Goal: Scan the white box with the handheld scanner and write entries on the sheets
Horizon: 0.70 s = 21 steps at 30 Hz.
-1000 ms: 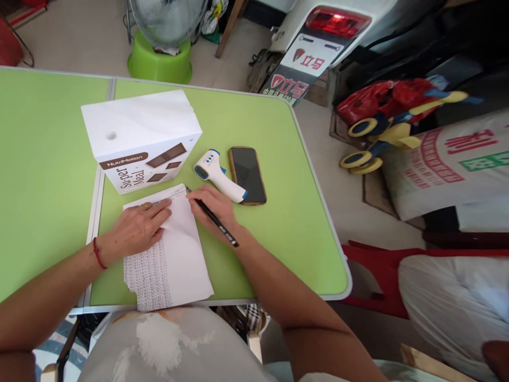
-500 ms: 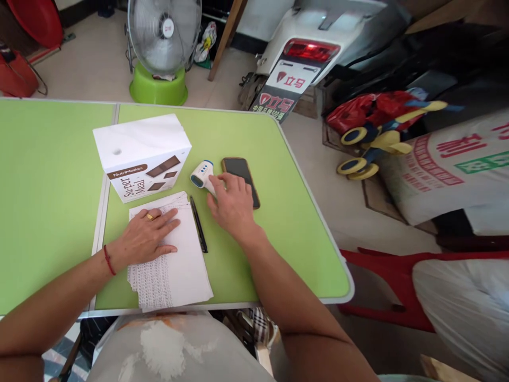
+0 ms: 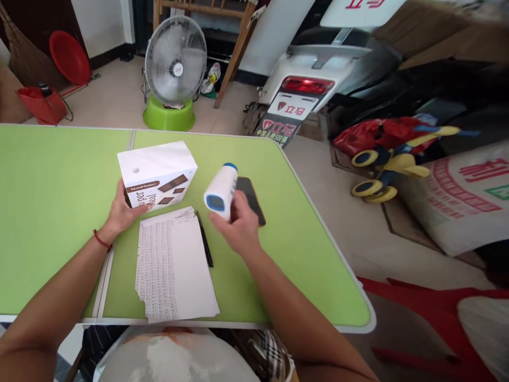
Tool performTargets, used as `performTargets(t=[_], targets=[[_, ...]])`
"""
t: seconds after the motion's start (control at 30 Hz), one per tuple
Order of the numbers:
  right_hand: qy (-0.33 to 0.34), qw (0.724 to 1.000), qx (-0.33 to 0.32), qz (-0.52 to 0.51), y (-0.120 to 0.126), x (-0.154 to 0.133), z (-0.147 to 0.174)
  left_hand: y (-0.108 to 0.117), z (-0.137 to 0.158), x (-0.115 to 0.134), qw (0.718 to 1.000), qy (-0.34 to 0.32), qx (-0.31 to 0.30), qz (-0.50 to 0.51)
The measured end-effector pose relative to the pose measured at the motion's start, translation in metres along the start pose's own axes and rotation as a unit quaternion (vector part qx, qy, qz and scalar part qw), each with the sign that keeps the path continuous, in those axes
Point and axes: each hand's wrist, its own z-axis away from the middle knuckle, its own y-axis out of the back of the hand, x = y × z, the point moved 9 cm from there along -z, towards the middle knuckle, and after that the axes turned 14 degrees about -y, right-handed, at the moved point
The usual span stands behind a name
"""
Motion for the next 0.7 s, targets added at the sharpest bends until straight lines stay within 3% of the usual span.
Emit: performTargets(t=[0.03, 0.1, 0.2, 0.3, 0.7], targets=[[-0.007, 0.994, -0.068, -0.08, -0.012, -0.008, 0.012, 0.003, 0.0, -0.004, 0.999, 0.009, 0.026, 0.019], [-0.023, 0.95, -0.214, -0.228, -0.039, -0.021, 0.041, 0.008, 0.003, -0.007, 0.995, 0.03, 0.085, 0.038], [-0.08, 0.891, -0.346, -0.282, -0.072, -0.024, 0.077, 0.004, 0.014, -0.003, 0.989, 0.055, 0.109, 0.084], [-0.114, 0.881, -0.362, -0.282, -0.082, -0.017, 0.089, -0.004, 0.024, 0.002, 0.984, 0.072, 0.105, 0.128], [-0.181, 0.895, -0.305, -0.269, -0.084, 0.005, 0.079, -0.018, 0.033, 0.002, 0.98, 0.111, 0.088, 0.143]])
